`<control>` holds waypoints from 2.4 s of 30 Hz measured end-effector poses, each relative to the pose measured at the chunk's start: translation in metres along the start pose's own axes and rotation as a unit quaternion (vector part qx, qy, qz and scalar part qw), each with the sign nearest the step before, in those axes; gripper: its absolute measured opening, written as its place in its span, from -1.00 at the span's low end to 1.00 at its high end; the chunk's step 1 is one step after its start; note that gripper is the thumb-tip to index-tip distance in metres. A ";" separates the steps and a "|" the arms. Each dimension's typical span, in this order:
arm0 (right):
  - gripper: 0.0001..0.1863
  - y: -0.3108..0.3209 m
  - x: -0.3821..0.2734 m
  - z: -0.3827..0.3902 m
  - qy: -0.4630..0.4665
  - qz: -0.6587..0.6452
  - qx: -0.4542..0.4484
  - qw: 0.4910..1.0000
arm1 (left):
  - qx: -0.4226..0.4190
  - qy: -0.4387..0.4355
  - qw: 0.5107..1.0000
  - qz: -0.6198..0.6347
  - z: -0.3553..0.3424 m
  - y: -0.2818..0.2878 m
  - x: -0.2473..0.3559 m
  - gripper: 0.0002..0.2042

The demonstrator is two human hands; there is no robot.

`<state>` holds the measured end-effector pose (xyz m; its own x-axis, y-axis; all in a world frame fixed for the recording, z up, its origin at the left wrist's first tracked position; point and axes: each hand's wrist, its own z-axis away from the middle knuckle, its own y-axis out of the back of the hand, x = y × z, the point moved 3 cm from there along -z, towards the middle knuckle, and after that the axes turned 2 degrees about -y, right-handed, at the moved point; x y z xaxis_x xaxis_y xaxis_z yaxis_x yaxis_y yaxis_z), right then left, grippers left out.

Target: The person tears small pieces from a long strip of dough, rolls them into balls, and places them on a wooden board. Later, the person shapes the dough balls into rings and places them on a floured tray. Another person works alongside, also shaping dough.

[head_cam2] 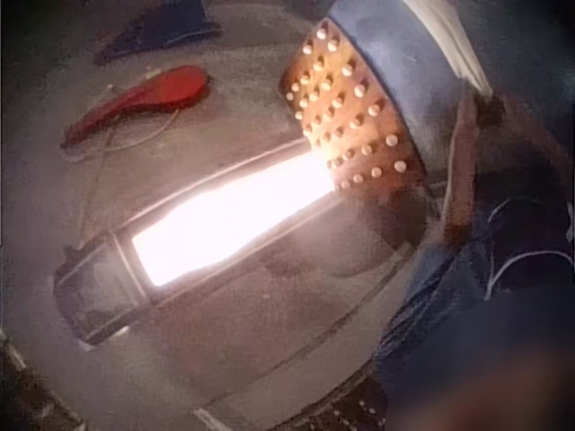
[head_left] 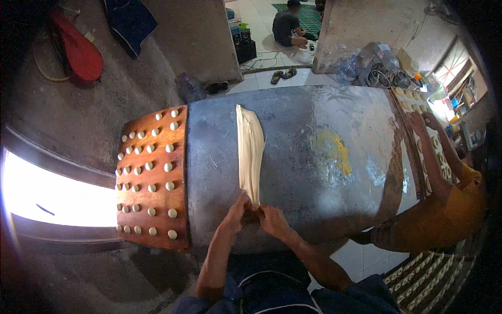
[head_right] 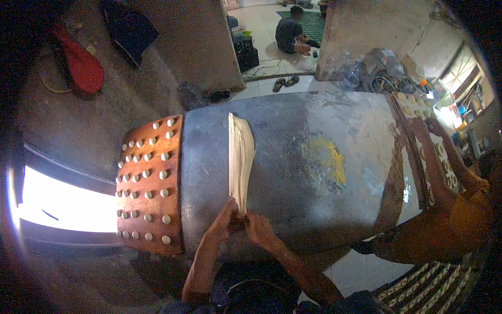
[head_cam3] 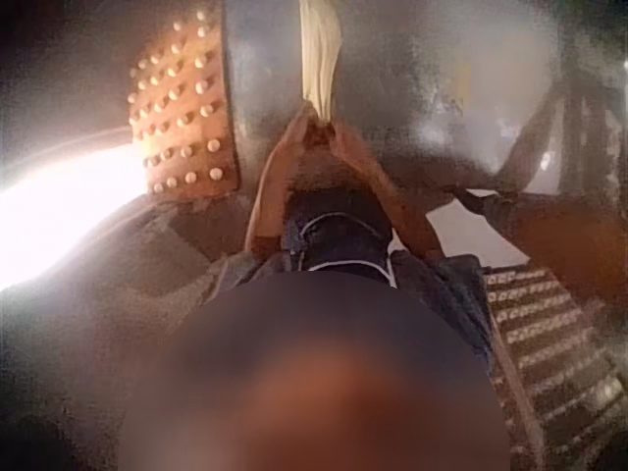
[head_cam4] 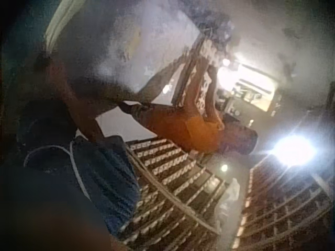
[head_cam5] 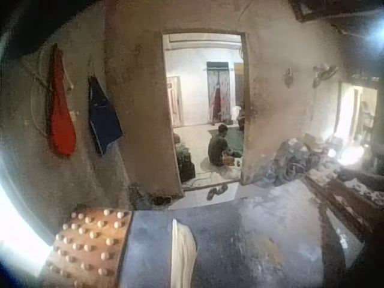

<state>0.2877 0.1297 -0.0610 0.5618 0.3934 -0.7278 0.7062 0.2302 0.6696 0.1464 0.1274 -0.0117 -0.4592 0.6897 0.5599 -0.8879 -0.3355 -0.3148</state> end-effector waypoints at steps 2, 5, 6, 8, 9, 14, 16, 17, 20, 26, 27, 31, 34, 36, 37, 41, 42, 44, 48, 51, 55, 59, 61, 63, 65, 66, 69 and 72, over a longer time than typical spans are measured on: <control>-0.79 0.017 -0.023 0.010 -0.049 0.042 -0.079 0.995 | -0.057 -0.006 0.987 0.150 -0.046 0.008 -0.024 -0.45; -0.86 0.078 -0.065 0.025 0.071 -0.179 -0.244 0.951 | -0.109 -0.011 0.964 0.244 -0.065 -0.005 -0.046 -0.51; -0.84 0.094 -0.079 0.027 0.106 -0.238 -0.275 0.925 | -0.113 -0.012 0.961 0.253 -0.061 -0.007 -0.050 -0.54; -0.79 0.123 -0.104 0.015 0.129 -0.297 -0.320 0.890 | -0.144 0.036 0.954 0.260 -0.043 -0.012 -0.046 -0.58; -0.77 0.126 -0.112 -0.001 0.127 -0.301 -0.331 0.885 | -0.153 0.056 0.951 0.263 -0.032 -0.008 -0.045 -0.60; -0.60 0.009 -0.060 -0.104 0.025 -0.396 -0.289 0.871 | 0.033 -0.291 0.910 -0.295 -0.031 0.022 -0.059 -0.66; -0.51 -0.038 -0.068 -0.115 0.008 -0.274 -0.400 0.875 | -0.033 -0.291 0.765 -0.573 -0.006 0.030 -0.057 -0.71; -0.47 -0.040 -0.074 -0.104 -0.037 -0.206 -0.466 0.859 | -0.067 -0.274 0.700 -0.656 0.017 0.031 -0.053 -0.73; -0.65 -0.039 -0.076 -0.065 0.026 -0.436 -0.331 0.836 | -0.069 -0.398 0.687 -0.604 0.141 -0.010 0.005 -0.79; -0.62 0.029 0.004 0.101 0.126 0.063 -0.043 0.989 | 0.119 -0.444 0.557 -0.692 0.100 0.117 -0.068 -0.68; -0.62 0.040 0.012 0.084 0.086 0.116 -0.028 0.989 | 0.163 -0.470 0.480 -0.723 0.088 0.127 -0.075 -0.63; -0.58 0.035 -0.021 -0.012 -0.025 0.197 0.022 0.980 | 0.401 -0.502 0.520 -0.563 0.023 0.077 0.006 -0.40; -0.53 -0.020 0.017 0.045 0.055 0.367 -0.002 0.929 | 0.350 -0.489 0.515 -0.611 -0.021 0.038 -0.065 -0.61; -0.55 -0.009 0.029 0.057 0.105 0.316 -0.088 0.939 | 0.196 -0.564 0.596 -0.537 0.003 0.070 -0.091 -0.69; -0.58 0.034 0.017 0.049 0.108 0.180 -0.153 0.966 | 0.119 -0.590 0.629 -0.492 0.014 0.088 -0.096 -0.72; -0.63 0.056 0.017 -0.012 -0.075 0.213 -0.101 0.969 | 0.249 -0.481 0.665 -0.515 0.012 0.094 -0.003 -0.75; -0.62 0.033 0.022 0.000 -0.087 0.213 -0.107 0.967 | 0.256 -0.502 0.651 -0.510 0.014 0.077 -0.015 -0.75; -0.59 -0.014 0.042 0.026 -0.108 0.219 -0.094 0.965 | 0.221 -0.547 0.626 -0.510 0.019 0.059 -0.038 -0.72; -0.54 0.044 0.045 0.047 0.047 0.126 -0.149 0.980 | 0.121 -0.579 0.621 -0.515 0.027 0.108 -0.063 -0.58; -0.26 0.058 0.031 -0.010 -0.125 0.182 -0.155 0.963 | 0.167 -0.483 0.675 -0.532 0.014 0.101 -0.015 -0.50; -0.58 -0.009 0.030 0.065 -0.065 0.127 -0.087 0.986 | 0.185 -0.532 0.521 -0.642 -0.018 0.091 -0.102 -0.71; -0.64 0.058 0.068 0.046 0.019 0.127 -0.129 0.983 | 0.142 -0.639 0.585 -0.479 0.026 0.098 -0.027 -0.73; -0.71 0.046 0.021 0.015 0.007 0.176 -0.031 0.984 | 0.255 -0.477 0.663 -0.517 0.015 0.082 -0.006 -0.74; -0.76 0.025 0.006 0.026 0.019 0.151 0.028 0.988 | 0.191 -0.503 0.705 -0.462 0.023 0.064 -0.041 -0.75; -0.80 0.036 0.009 0.051 0.060 0.120 -0.040 0.990 | 0.166 -0.557 0.638 -0.506 0.026 0.082 -0.067 -0.75; -0.80 0.044 0.014 0.048 0.055 0.126 -0.072 0.988 | 0.170 -0.591 0.545 -0.571 0.015 0.124 -0.079 -0.75; -0.79 0.076 0.043 0.014 -0.060 0.202 -0.094 0.973 | 0.250 -0.569 0.586 -0.520 0.005 0.109 -0.022 -0.77; -0.75 0.032 0.003 0.005 -0.109 0.114 -0.067 0.985 | 0.245 -0.543 0.675 -0.434 0.016 0.078 -0.035 -0.78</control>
<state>0.3144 0.1344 -0.0426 0.7890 0.2505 -0.5610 0.4957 0.2799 0.8222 0.0928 0.0666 -0.0435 0.7267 -0.0259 0.6864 -0.6172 -0.4633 0.6359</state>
